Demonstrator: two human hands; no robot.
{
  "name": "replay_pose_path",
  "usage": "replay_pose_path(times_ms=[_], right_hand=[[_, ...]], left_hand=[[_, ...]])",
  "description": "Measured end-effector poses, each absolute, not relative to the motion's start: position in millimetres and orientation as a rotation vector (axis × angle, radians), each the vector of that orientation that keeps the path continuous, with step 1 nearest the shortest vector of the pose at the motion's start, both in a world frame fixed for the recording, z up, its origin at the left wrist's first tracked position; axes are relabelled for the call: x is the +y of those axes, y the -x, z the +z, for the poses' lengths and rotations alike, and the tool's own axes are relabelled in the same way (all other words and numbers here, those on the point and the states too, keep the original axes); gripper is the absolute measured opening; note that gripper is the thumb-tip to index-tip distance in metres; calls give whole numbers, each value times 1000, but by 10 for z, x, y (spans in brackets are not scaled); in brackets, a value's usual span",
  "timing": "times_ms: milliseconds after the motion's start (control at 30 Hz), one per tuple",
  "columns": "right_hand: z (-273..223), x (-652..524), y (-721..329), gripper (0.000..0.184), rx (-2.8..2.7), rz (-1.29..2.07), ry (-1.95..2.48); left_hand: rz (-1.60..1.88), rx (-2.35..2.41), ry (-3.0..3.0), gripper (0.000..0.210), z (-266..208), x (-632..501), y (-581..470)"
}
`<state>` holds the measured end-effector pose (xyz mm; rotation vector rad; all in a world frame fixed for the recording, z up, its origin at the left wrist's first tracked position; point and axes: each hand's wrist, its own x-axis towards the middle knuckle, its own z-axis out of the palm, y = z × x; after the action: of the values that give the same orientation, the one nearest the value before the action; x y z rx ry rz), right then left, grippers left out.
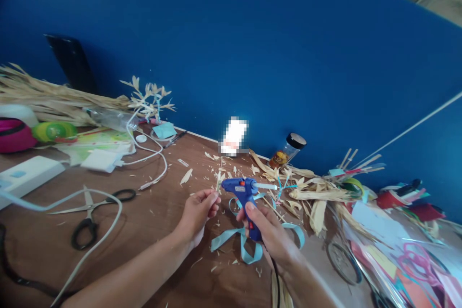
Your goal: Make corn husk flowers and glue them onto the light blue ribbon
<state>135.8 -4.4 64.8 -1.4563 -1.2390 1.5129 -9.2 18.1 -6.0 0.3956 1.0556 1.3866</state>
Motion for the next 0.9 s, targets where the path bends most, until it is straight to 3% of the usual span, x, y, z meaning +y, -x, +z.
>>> replay_pose_path(times_ms=[233, 433, 600, 900], right_hand=[[665, -36, -1484, 41, -1395, 1487, 1382], [678, -142, -1955, 33, -1669, 824, 1560], [388, -460, -2609, 38, -1763, 245, 1861], [3, -1060, -3324, 34, -2030, 49, 2150]], left_hand=[[1383, 1064, -400, 16, -47, 172, 99], [1353, 1084, -412, 21, -33, 185, 130], [1336, 1130, -439, 23, -60, 185, 131], [1289, 1150, -435, 26, -68, 146, 84]])
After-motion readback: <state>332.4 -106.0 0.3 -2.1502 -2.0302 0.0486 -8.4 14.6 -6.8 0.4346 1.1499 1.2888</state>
